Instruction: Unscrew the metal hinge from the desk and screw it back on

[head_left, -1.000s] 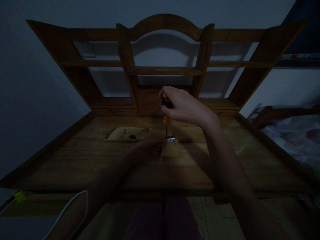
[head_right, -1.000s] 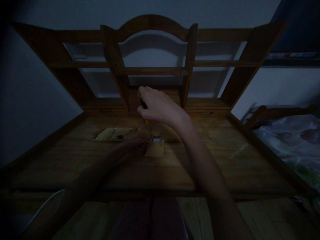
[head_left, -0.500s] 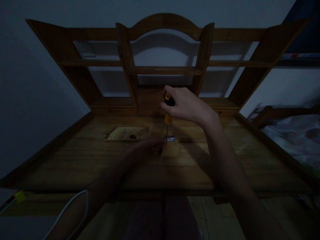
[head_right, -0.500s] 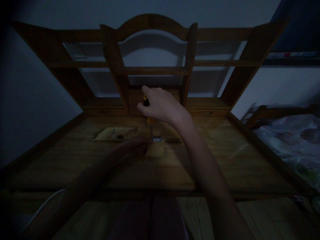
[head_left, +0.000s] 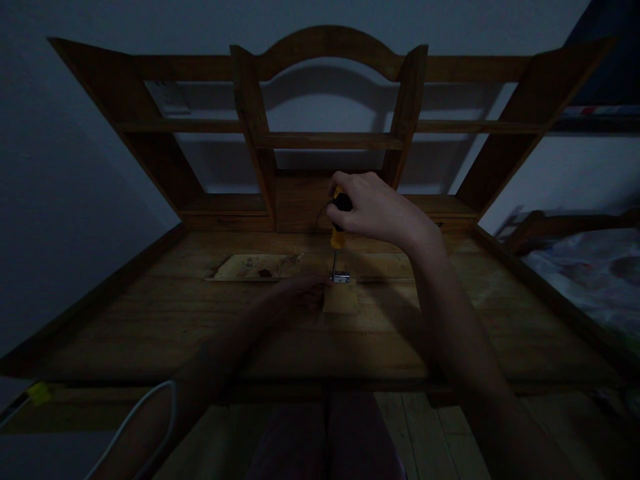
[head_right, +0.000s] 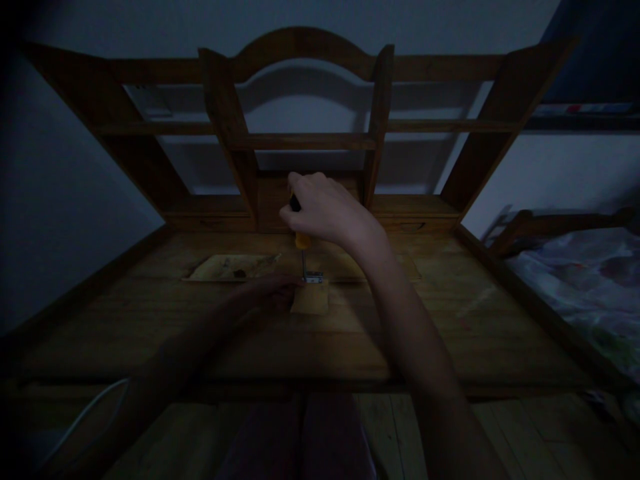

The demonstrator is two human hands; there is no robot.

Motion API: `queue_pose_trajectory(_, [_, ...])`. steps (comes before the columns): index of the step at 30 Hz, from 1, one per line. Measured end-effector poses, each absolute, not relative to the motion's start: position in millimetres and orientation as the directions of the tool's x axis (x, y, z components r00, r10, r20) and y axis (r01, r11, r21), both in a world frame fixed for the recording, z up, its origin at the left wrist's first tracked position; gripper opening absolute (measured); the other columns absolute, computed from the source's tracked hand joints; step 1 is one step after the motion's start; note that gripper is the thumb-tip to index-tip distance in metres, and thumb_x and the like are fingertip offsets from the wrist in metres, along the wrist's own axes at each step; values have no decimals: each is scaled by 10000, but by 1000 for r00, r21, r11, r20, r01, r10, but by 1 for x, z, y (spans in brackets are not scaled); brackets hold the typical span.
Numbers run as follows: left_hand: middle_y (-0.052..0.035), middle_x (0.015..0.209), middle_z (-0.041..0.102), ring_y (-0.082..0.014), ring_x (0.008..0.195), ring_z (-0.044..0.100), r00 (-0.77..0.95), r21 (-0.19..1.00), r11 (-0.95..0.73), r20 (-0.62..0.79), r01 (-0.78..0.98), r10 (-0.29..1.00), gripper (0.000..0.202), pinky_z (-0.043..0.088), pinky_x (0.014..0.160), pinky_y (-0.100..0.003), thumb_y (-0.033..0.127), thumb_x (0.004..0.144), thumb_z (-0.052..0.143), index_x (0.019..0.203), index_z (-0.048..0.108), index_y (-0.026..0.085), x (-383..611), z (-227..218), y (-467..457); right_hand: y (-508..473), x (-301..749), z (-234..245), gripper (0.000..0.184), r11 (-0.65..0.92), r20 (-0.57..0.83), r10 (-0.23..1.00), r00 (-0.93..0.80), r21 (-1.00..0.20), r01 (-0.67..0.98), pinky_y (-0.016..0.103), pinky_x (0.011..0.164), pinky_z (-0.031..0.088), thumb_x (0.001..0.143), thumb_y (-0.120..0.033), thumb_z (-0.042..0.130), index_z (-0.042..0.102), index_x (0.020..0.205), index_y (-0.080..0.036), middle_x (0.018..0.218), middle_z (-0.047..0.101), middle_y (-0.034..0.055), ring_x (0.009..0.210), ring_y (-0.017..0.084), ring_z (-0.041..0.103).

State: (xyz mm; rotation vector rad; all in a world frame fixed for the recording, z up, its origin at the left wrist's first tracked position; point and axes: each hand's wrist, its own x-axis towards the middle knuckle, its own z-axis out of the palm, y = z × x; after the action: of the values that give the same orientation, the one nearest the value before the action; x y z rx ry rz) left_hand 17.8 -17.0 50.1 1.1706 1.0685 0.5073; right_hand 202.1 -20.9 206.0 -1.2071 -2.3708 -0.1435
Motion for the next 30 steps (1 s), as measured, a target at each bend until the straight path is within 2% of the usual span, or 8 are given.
queue_pose_trajectory(4, [81,482,337,-60,437,271,460,891,415,-451,184,764,340,261,460,-231,260,849,672,639,411,204,16,50,-18,-17,203,203,290,563,469,750,-466,-83,822,395,877,447,951,-366,533,623,1117,-147,971,682,124,953,278,637])
queue_pose_trajectory(8, [90,471,310,-49,417,238,466,868,460,-492,189,735,379,219,430,-220,276,841,696,632,386,210,19,48,-14,-16,204,202,381,530,484,762,-429,-86,844,422,876,453,957,-457,550,603,1149,-133,969,677,140,970,305,637])
queue_pose_trajectory(15, [87,472,306,-48,418,234,481,862,482,-494,159,725,356,212,416,-209,280,849,682,646,398,210,20,48,-13,-23,200,206,354,604,462,737,-493,-124,787,408,915,455,952,-344,479,611,1210,-140,1114,692,143,1041,286,624])
queue_pose_trajectory(23, [79,491,314,-60,413,274,489,866,486,-475,114,732,311,249,408,-204,320,871,637,676,424,206,17,42,-12,-20,201,206,347,580,456,755,-471,-130,804,407,888,460,932,-331,505,640,1179,-130,1003,704,131,954,279,641])
queue_pose_trajectory(28, [90,488,262,-46,384,207,527,822,553,-532,133,663,325,234,391,-190,307,879,598,647,395,202,18,30,-2,-18,201,205,349,558,462,764,-451,-123,820,404,880,459,960,-352,469,637,1171,-129,984,699,135,939,276,646])
queue_pose_trajectory(30, [88,489,266,-48,385,206,525,836,533,-516,134,677,307,219,387,-187,304,883,587,656,409,199,18,29,-1,-18,201,205,352,559,460,764,-452,-124,820,409,884,459,970,-367,464,640,1162,-131,993,700,140,945,280,648])
